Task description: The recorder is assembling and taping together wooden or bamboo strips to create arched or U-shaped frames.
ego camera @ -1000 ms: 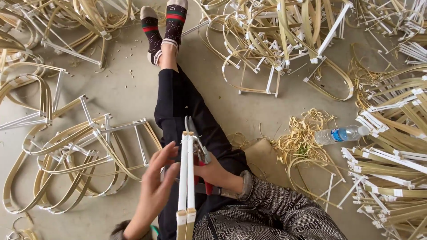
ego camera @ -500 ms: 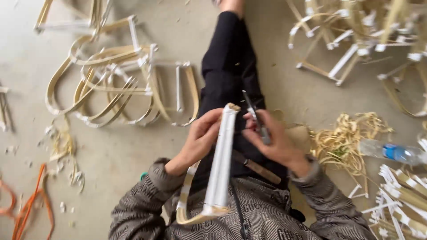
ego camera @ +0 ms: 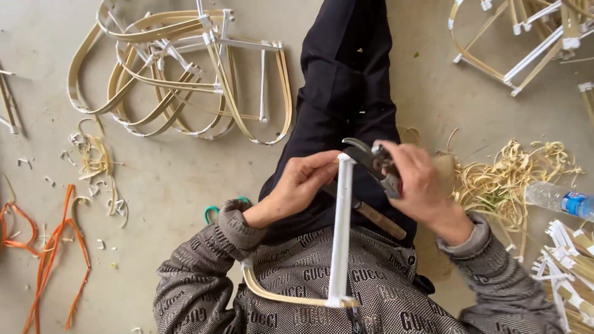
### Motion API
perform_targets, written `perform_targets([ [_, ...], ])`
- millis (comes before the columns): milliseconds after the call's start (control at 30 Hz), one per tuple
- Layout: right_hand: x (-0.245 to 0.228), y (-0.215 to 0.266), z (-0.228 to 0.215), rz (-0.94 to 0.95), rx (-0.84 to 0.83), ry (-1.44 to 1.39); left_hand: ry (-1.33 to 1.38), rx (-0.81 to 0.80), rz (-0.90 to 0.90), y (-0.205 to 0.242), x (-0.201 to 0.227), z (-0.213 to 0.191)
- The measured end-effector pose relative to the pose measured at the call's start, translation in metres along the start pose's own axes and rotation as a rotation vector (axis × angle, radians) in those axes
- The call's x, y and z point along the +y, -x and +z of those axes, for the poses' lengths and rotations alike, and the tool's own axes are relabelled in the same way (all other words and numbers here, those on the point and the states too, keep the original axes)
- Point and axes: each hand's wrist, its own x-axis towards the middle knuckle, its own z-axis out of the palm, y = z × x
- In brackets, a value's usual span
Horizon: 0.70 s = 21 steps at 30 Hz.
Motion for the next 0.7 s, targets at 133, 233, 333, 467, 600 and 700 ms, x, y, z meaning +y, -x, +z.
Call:
perform_targets([
  [133, -0.002, -0.009, 0.003, 0.207, 0.082, -0.313, 0.158, 0.192, -0.104, -0.010, -0.004, -0.027],
  [233, -0.003, -0.025, 0.011, 0.309, 0.096, -0.343, 0.371, 0.302, -0.096, -0.028, 0.000, -0.058],
  [333, -0.007, -0.032, 0.024, 0.146, 0.027, -0.141, 0.555, 0.294, -0.059, -0.030, 0.002, -0.073],
  [467, -0.016, -0.039, 0.022, -0.091, -0.078, -0.351, 0.672, 0.302, -0.032, -0.030, 0.015, -0.082],
  [600, -0.007, -0.026, 0.003, 0.150, -0.134, -0.794, 0.679, 0.338, -0.001, -0.029, 0.014, -0.089],
  [700, -0.005, -0.023, -0.012, 0.372, 0.004, -1.183, 0.671, 0.363, 0.016, -0.024, 0.026, -0.086],
])
